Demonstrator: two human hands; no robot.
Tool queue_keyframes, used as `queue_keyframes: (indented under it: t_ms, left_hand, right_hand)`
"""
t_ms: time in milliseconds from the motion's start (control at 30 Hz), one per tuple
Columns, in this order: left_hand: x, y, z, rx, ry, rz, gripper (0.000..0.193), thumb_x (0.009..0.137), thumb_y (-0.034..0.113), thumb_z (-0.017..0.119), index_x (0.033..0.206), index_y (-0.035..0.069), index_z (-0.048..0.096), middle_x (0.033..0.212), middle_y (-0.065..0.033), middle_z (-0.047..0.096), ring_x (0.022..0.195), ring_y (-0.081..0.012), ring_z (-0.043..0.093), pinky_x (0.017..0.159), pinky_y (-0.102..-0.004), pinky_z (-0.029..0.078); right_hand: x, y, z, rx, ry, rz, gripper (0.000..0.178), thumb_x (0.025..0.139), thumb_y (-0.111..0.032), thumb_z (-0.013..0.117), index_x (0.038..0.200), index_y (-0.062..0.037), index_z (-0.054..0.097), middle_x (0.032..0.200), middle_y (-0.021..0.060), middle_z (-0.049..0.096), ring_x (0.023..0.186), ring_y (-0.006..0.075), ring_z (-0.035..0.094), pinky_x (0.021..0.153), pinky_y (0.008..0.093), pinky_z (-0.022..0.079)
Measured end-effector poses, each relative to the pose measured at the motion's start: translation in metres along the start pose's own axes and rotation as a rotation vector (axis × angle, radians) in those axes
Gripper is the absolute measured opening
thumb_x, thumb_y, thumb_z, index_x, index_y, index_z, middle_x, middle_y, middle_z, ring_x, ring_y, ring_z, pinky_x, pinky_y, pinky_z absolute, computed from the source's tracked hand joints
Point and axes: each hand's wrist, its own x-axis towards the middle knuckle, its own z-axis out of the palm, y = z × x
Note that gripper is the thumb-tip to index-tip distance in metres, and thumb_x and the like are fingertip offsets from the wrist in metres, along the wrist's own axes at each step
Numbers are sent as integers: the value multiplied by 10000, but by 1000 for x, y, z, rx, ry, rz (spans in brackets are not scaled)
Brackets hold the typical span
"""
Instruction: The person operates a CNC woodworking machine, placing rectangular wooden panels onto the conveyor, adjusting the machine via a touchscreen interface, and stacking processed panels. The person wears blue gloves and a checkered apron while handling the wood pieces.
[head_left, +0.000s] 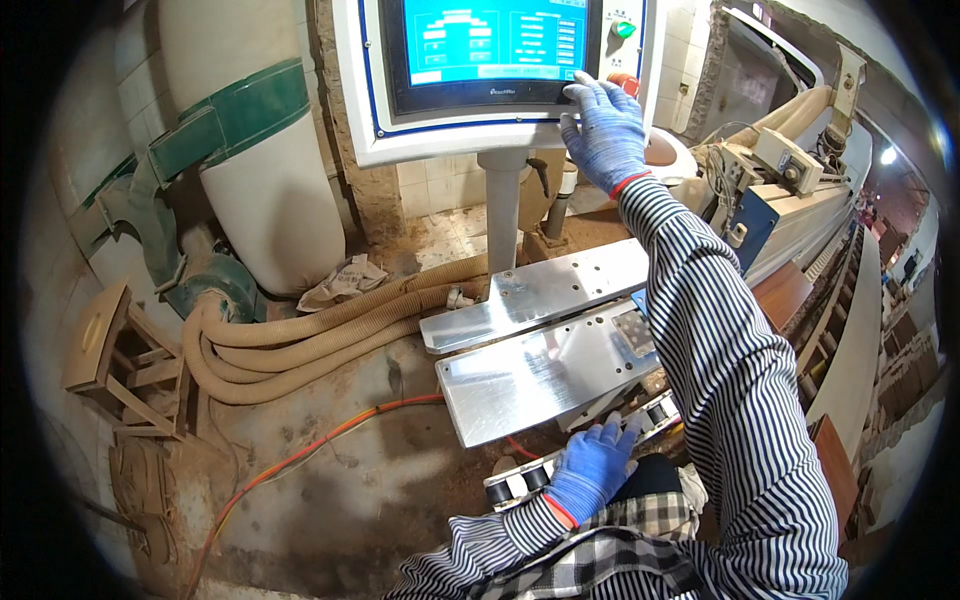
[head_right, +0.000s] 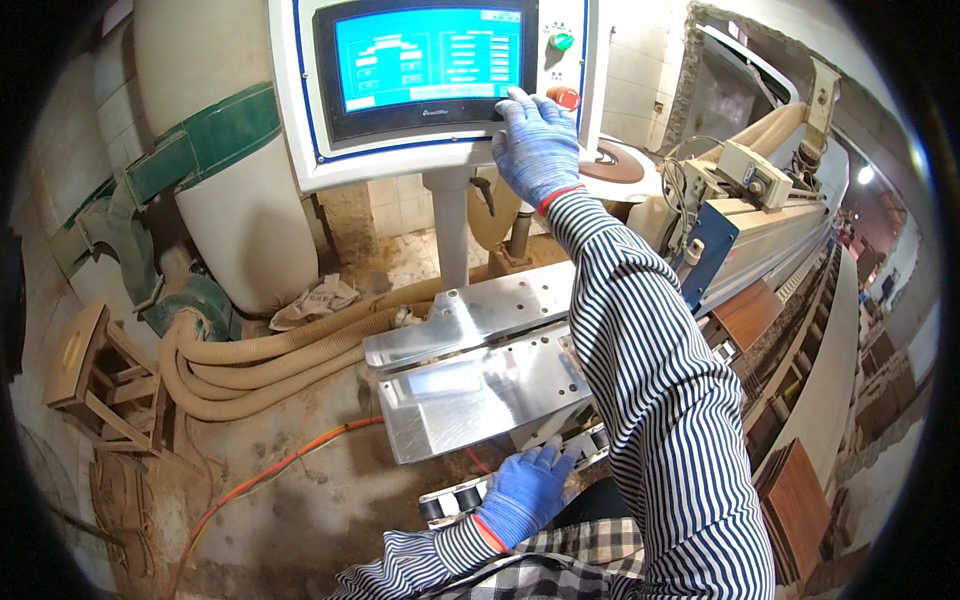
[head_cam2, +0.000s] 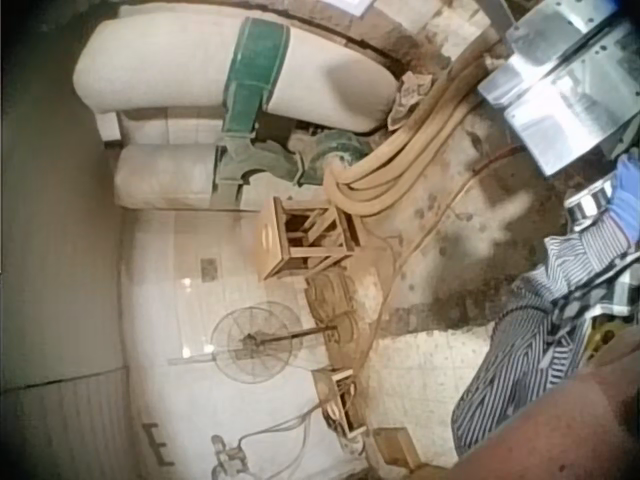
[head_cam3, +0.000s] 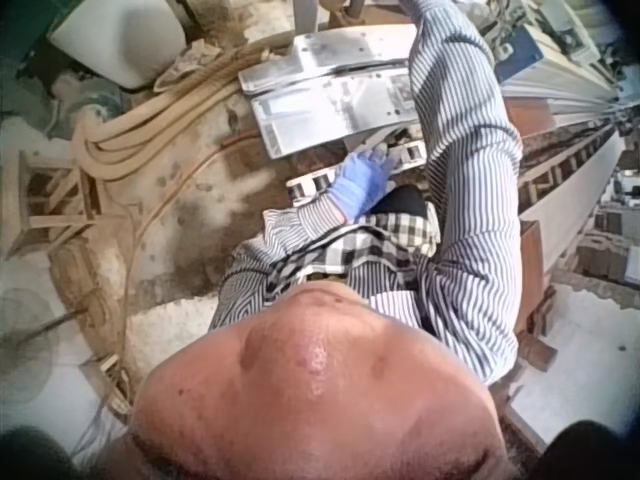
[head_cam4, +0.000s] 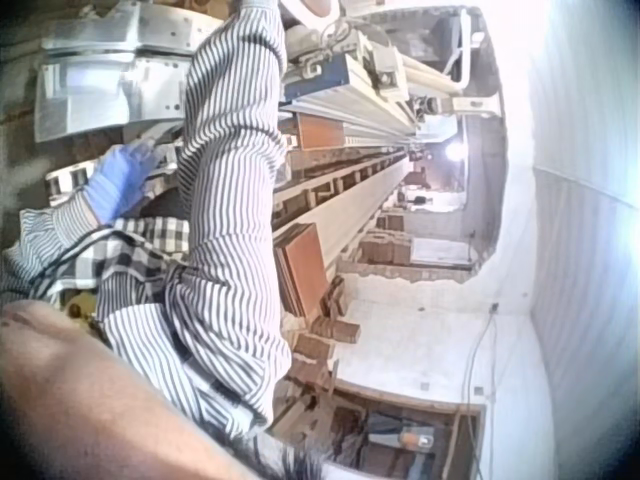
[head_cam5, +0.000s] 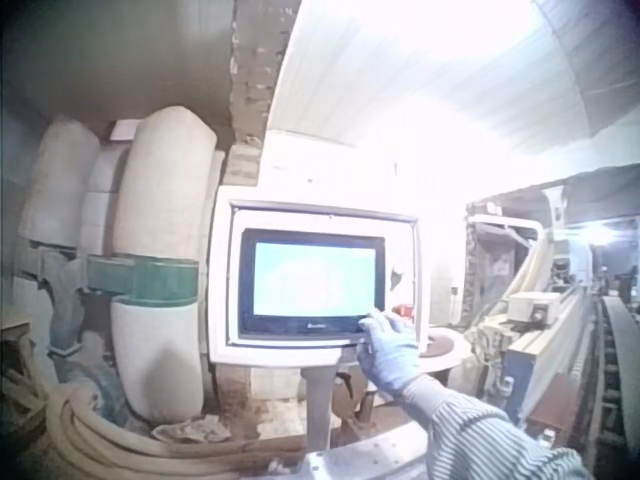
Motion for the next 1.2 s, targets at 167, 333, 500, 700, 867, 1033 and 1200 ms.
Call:
queue_keyframes:
  t_ms: [167, 333, 500, 700, 867, 1033, 1200]
  left_hand:
    - [1, 1, -4, -5, -35, -9, 594, 901, 367, 554, 1379, 40, 422, 1370, -236, 455, 1148, -323, 555, 950, -404, 465]
    - [1, -3, 9, -25, 43, -5, 666, 872, 368, 601, 1407, 50, 363, 1335, -229, 485, 1117, -336, 573, 910, -416, 478]
    - [0, -3, 11, -19, 59, -4, 644, 879, 378, 590, 1399, 60, 381, 1340, -230, 483, 1101, -327, 582, 899, -400, 485]
    - [2, 0, -1, 7, -55, -17, 613, 942, 419, 487, 1414, 48, 368, 1381, -232, 448, 1163, -324, 549, 956, -413, 462]
    - [-8, 2, 4, 86, 90, -12, 662, 907, 454, 531, 1403, 39, 387, 1291, -222, 520, 1070, -309, 590, 872, -427, 491]
    - [6, 11, 2, -52, 83, -53, 543, 832, 347, 644, 1281, 63, 534, 1125, -176, 636, 923, -336, 654, 793, -404, 524]
    - [-3, 36, -14, -182, 243, -97, 457, 830, 197, 646, 1249, 37, 557, 1072, -199, 649, 929, -355, 644, 802, -413, 508]
  right_hand:
    - [0, -9, -5, 45, -26, -67, 387, 764, -160, 653, 1140, -104, 580, 1271, 104, 553, 1177, 288, 499, 1025, 440, 361]
    - [9, -30, 4, 77, 10, -182, 389, 789, -169, 623, 1168, -101, 570, 1275, 115, 556, 1188, 311, 493, 1033, 447, 345]
    - [23, -44, 10, 60, -106, -146, 436, 805, -178, 643, 1225, -129, 537, 1354, 73, 503, 1257, 290, 435, 1072, 429, 311]
    - [9, -38, -14, 43, -151, -192, 471, 806, -181, 648, 1255, -148, 508, 1382, 77, 472, 1274, 296, 418, 1085, 438, 302]
    - [-82, -31, -115, 197, -206, -311, 417, 765, -176, 649, 1160, -103, 539, 1283, 109, 520, 1183, 304, 477, 986, 432, 381]
    - [-272, 30, -278, -11, -618, -31, 446, 748, -153, 663, 1174, -85, 550, 1260, 123, 543, 1129, 314, 506, 983, 444, 388]
    - [-461, 61, -478, -288, -829, 729, 412, 793, -158, 640, 1183, -71, 538, 1273, 134, 538, 1145, 316, 497, 1011, 440, 359]
